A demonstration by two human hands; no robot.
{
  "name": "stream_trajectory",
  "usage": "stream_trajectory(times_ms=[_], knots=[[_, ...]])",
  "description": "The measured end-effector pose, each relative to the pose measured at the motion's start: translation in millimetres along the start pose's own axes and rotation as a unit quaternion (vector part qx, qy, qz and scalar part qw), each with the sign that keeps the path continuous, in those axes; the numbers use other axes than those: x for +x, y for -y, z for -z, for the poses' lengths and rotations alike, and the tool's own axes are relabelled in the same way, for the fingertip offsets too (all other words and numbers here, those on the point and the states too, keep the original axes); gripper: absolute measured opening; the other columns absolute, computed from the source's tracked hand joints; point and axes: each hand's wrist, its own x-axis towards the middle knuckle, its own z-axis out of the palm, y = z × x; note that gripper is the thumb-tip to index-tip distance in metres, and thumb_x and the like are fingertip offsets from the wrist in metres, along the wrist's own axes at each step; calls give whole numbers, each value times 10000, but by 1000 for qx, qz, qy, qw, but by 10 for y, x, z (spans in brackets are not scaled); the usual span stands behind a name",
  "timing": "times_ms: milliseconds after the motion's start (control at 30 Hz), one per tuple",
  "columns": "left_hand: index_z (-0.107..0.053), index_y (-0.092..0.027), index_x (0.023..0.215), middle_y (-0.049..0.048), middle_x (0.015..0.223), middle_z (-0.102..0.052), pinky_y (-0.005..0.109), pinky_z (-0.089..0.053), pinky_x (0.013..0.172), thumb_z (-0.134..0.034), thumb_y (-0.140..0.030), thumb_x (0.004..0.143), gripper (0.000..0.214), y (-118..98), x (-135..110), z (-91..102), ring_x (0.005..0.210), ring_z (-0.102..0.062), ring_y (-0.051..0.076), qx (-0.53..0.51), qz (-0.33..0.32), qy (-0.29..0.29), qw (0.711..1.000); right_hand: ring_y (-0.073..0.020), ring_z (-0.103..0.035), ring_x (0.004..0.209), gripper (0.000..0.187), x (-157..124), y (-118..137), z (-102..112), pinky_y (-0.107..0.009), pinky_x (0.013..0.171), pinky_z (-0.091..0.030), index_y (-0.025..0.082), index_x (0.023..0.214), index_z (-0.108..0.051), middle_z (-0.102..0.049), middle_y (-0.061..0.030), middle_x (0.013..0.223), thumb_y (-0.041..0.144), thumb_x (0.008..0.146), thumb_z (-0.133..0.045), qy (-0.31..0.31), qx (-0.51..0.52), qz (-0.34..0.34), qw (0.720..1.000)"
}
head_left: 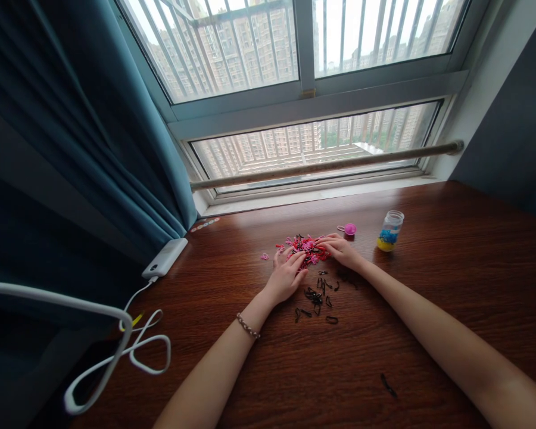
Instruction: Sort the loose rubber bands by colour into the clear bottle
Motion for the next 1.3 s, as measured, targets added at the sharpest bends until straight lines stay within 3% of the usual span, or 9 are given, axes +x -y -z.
stream_trajectory(times_ms=[133, 300, 567, 667, 767, 867, 1000, 1100, 1300], knots=[[-392, -241, 1273, 42, 1315, -432, 498, -66, 1055, -320, -370, 890, 410, 6, 1, 8, 1271, -233, 233, 2, -2, 3, 1000, -208, -567, 954, 334, 1, 10, 40, -375, 888, -414, 200, 937, -685, -668, -59, 985, 369, 863, -407, -20, 92, -66, 993], [-331, -326, 1302, 5, 1400, -307, 549, -33, 1041, -363, -457, 854, 468, 11, 16, -7, 1290, -178, 271, 19, -13, 28, 999, -213, -623, 822, 406, -9, -10, 43, -356, 758, -489, 173, 972, -671, -680, -71, 931, 462, 822, -429, -28, 177, -164, 970], [-316, -295, 1316, 6, 1374, -357, 544, 14, 1050, -361, -464, 851, 497, 4, 20, -8, 1295, -168, 267, 8, -14, 39, 999, -218, -633, 797, 355, -4, 27, 79, -360, 727, -507, 194, 921, -688, -692, -55, 898, 464, 758, -525, -49, 231, -208, 949], [-347, -280, 1300, 22, 1357, -383, 545, -32, 1053, -382, -420, 857, 466, 15, 14, 15, 1290, -198, 255, -26, -10, 17, 999, -222, -623, 840, 303, -13, 2, 90, -353, 780, -490, 197, 897, -691, -690, -54, 909, 395, 675, -640, -71, 220, -216, 949], [-432, -257, 1242, 41, 1301, -453, 509, -139, 1058, -408, -352, 860, 394, 69, 13, 16, 1260, -284, 231, -98, -3, -41, 994, -208, -620, 829, 268, -23, -30, 99, -341, 815, -468, 194, 832, -693, -694, -50, 861, 364, 626, -682, -107, 204, -222, 947], [-560, -203, 1094, 70, 1166, -559, 416, -311, 1014, -424, -286, 852, 290, 169, 17, -24, 1144, -449, 198, -219, 31, -120, 968, -194, -619, 778, 253, -31, -40, 107, -331, 777, -472, 188, 795, -688, -691, -43, 799, 374, 623, -674, -130, 201, -235, 942], [-624, -161, 908, 72, 949, -642, 337, -495, 801, -533, -280, 771, 203, 294, 18, -103, 867, -609, 181, -367, 155, -184, 899, -185, -611, 711, 287, -32, -17, 117, -329, 706, -479, 176, 801, -685, -686, -45, 776, 397, 618, -672, -122, 220, -248, 935], [-634, -147, 839, 62, 859, -657, 319, -510, 748, -597, -290, 708, 197, 340, 22, -129, 795, -623, 174, -409, 211, -217, 861, -186, -608, 706, 302, -26, 7, 126, -335, 703, -476, 177, 797, -685, -686, -46, 770, 421, 620, -669, -112, 221, -248, 937], [-612, -140, 782, 40, 779, -640, 291, -505, 701, -626, -284, 668, 184, 380, 33, -118, 722, -609, 146, -415, 254, -261, 834, -184, -605, 674, 290, -24, 30, 128, -332, 679, -482, 178, 788, -685, -681, -49, 744, 419, 627, -669, -100, 227, -246, 937]])
